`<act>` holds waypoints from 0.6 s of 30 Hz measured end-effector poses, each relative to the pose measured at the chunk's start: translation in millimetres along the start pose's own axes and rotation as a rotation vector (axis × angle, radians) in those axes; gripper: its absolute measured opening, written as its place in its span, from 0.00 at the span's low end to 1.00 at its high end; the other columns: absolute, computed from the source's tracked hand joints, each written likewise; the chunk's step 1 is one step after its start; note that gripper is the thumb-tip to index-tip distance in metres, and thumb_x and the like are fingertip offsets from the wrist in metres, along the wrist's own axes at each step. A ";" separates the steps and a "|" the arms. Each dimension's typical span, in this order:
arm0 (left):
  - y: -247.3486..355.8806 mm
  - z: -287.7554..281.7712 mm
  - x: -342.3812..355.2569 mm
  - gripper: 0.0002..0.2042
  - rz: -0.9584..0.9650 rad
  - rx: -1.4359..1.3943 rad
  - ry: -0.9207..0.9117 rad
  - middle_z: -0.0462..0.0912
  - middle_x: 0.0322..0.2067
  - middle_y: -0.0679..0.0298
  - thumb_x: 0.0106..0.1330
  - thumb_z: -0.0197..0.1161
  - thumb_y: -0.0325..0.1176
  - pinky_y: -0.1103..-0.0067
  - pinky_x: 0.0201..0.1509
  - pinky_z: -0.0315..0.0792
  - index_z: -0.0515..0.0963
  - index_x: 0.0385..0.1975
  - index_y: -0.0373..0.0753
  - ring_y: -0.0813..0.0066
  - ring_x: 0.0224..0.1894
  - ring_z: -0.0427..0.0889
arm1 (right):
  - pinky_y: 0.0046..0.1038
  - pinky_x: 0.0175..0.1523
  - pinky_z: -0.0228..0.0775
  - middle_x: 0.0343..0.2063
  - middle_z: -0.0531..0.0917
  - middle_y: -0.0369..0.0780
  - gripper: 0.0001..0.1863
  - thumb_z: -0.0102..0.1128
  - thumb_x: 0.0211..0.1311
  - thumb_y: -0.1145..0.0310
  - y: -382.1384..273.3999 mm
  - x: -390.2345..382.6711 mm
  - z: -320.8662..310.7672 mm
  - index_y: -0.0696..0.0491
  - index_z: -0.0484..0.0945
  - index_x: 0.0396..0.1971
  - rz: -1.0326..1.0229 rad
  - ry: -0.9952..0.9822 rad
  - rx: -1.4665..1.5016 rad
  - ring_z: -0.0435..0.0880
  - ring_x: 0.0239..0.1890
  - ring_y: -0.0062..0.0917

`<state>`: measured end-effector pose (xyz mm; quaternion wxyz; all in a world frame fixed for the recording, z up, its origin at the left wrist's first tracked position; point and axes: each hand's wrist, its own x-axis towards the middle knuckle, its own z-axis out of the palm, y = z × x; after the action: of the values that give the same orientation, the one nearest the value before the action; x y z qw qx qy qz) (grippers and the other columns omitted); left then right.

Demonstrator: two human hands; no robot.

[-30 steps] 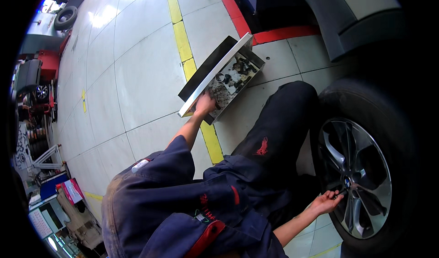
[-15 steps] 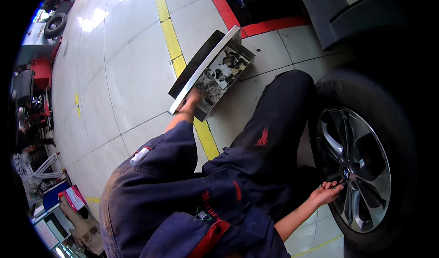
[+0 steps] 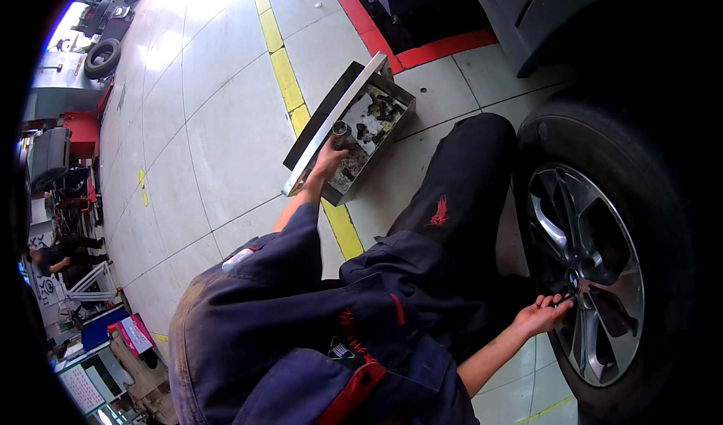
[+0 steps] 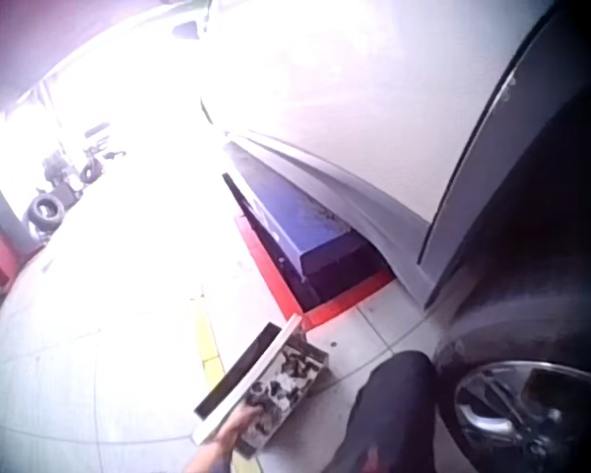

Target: The person removes a tire from a tire changer, carries it to a silver SUV, and mounts it onto the rear wheel hub. They then insert and tighten the lug nuts by hand to secure the wheel in place.

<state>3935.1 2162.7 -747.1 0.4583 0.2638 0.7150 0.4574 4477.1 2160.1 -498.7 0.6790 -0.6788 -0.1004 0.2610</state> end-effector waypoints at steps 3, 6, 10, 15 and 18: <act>34.2 21.2 -21.1 0.18 0.035 -0.361 -0.147 0.81 0.44 0.62 0.58 0.57 0.19 0.77 0.47 0.74 0.71 0.49 0.38 0.73 0.44 0.80 | 0.18 0.20 0.45 0.18 0.61 0.29 0.17 0.47 0.73 0.58 4.9 7.3 -4.2 0.59 0.72 0.41 -0.017 -0.016 0.021 0.50 0.15 0.14; 42.8 37.8 -34.0 0.14 -0.009 -0.739 -0.203 0.80 0.43 0.62 0.63 0.58 0.20 0.79 0.45 0.74 0.71 0.49 0.39 0.74 0.43 0.80 | 0.18 0.19 0.42 0.16 0.58 0.29 0.17 0.46 0.74 0.58 13.6 22.0 -15.2 0.59 0.71 0.41 0.099 -0.112 0.282 0.49 0.13 0.13; 22.5 34.6 -23.6 0.06 -0.141 -0.882 -0.210 0.81 0.39 0.64 0.72 0.54 0.30 0.82 0.38 0.72 0.73 0.44 0.41 0.75 0.39 0.80 | 0.17 0.19 0.41 0.15 0.58 0.29 0.15 0.46 0.73 0.61 20.5 42.1 -35.1 0.59 0.69 0.43 0.393 -0.438 0.880 0.49 0.12 0.12; -23.8 2.5 5.6 0.17 -0.245 0.242 0.218 0.84 0.34 0.59 0.66 0.61 0.45 0.75 0.37 0.73 0.77 0.40 0.36 0.66 0.37 0.82 | 0.17 0.19 0.42 0.15 0.57 0.30 0.14 0.47 0.71 0.64 26.4 53.3 -49.3 0.60 0.67 0.46 0.664 -0.633 1.357 0.49 0.12 0.13; -49.9 -11.0 5.0 0.22 -0.119 0.622 0.303 0.84 0.36 0.52 0.61 0.66 0.49 0.70 0.42 0.74 0.78 0.39 0.32 0.60 0.39 0.83 | 0.17 0.20 0.43 0.16 0.58 0.30 0.15 0.47 0.72 0.63 26.9 53.0 -51.3 0.60 0.67 0.48 0.620 -0.696 1.203 0.51 0.13 0.13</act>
<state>3925.1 2140.1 -792.1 0.2706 0.2776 0.8941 0.2242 4541.1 2140.0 -539.4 0.7568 -0.0672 0.0460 0.6486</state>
